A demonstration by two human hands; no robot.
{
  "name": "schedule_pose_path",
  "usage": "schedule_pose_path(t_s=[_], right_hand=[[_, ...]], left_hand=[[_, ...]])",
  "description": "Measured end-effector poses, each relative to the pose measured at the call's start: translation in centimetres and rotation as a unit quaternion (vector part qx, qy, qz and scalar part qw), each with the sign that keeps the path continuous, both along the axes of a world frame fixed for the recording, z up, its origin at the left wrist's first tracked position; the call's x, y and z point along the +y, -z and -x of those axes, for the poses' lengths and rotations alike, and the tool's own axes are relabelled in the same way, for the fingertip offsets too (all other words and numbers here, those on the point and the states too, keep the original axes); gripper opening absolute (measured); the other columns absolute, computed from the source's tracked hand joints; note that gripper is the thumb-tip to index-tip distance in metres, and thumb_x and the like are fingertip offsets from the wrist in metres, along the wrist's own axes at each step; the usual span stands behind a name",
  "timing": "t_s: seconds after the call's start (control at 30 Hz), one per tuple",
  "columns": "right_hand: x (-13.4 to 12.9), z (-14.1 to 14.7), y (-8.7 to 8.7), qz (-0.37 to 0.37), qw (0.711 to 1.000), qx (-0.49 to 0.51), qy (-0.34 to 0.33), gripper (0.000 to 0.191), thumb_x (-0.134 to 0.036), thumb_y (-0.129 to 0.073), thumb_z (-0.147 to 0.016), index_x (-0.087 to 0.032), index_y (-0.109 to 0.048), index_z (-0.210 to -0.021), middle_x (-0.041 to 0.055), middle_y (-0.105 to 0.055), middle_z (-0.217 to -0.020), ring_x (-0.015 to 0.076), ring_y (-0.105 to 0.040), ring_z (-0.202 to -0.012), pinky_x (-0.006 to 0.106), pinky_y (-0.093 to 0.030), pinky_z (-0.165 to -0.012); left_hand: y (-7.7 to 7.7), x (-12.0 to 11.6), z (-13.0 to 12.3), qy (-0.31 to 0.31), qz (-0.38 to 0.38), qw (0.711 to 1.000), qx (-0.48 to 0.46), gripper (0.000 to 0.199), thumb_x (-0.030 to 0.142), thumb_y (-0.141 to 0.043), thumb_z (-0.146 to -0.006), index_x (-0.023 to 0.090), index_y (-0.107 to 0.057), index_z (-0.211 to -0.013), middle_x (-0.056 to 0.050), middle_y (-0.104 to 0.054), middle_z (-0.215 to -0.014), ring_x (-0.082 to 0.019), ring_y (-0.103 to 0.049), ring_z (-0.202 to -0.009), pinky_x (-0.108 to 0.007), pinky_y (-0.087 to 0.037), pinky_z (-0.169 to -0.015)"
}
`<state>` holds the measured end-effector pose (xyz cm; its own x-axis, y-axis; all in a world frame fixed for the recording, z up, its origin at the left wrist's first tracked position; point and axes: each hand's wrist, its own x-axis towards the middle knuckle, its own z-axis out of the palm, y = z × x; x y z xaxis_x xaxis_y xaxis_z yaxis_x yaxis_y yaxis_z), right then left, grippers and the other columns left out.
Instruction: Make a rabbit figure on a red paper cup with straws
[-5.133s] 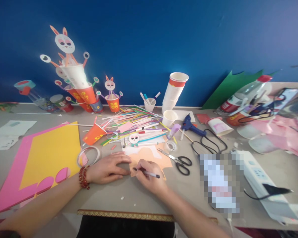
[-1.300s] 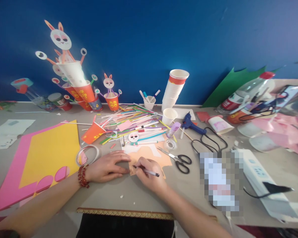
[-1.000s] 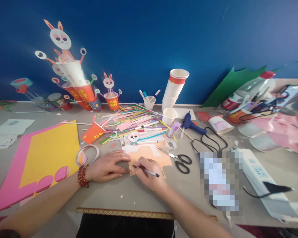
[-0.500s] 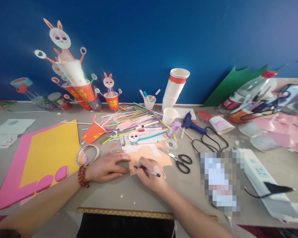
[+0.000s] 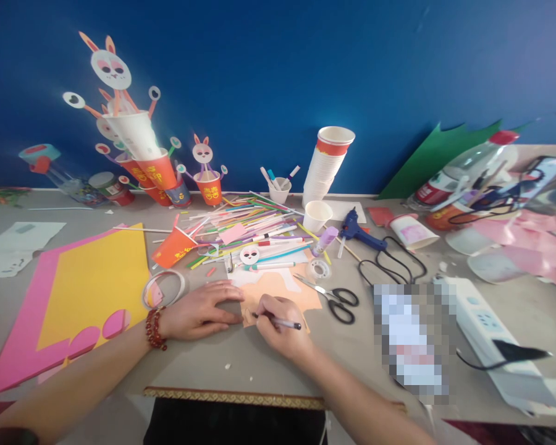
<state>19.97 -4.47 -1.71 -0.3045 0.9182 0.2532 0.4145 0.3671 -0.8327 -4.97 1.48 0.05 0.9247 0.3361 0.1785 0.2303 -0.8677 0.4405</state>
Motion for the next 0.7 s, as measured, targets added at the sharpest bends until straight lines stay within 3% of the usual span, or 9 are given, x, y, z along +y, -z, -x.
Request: schedule_pose_path(t_s=[0.7], right_hand=[[0.0, 0.2, -1.1, 0.021, 0.999, 0.036, -0.025, 0.015, -0.012, -0.045, -0.075, -0.022, -0.044, -0.064, -0.0058, -0.041, -0.055, 0.0110, -0.038, -0.049, 0.022, -0.030, -0.050]], left_hand=[[-0.2, 0.0, 0.0, 0.005, 0.009, 1.000, 0.005, 0.025, 0.030, -0.052, -0.097, 0.027, -0.067, -0.117, -0.011, -0.055, -0.136, -0.027, -0.050, -0.129, -0.049, -0.033, -0.116]])
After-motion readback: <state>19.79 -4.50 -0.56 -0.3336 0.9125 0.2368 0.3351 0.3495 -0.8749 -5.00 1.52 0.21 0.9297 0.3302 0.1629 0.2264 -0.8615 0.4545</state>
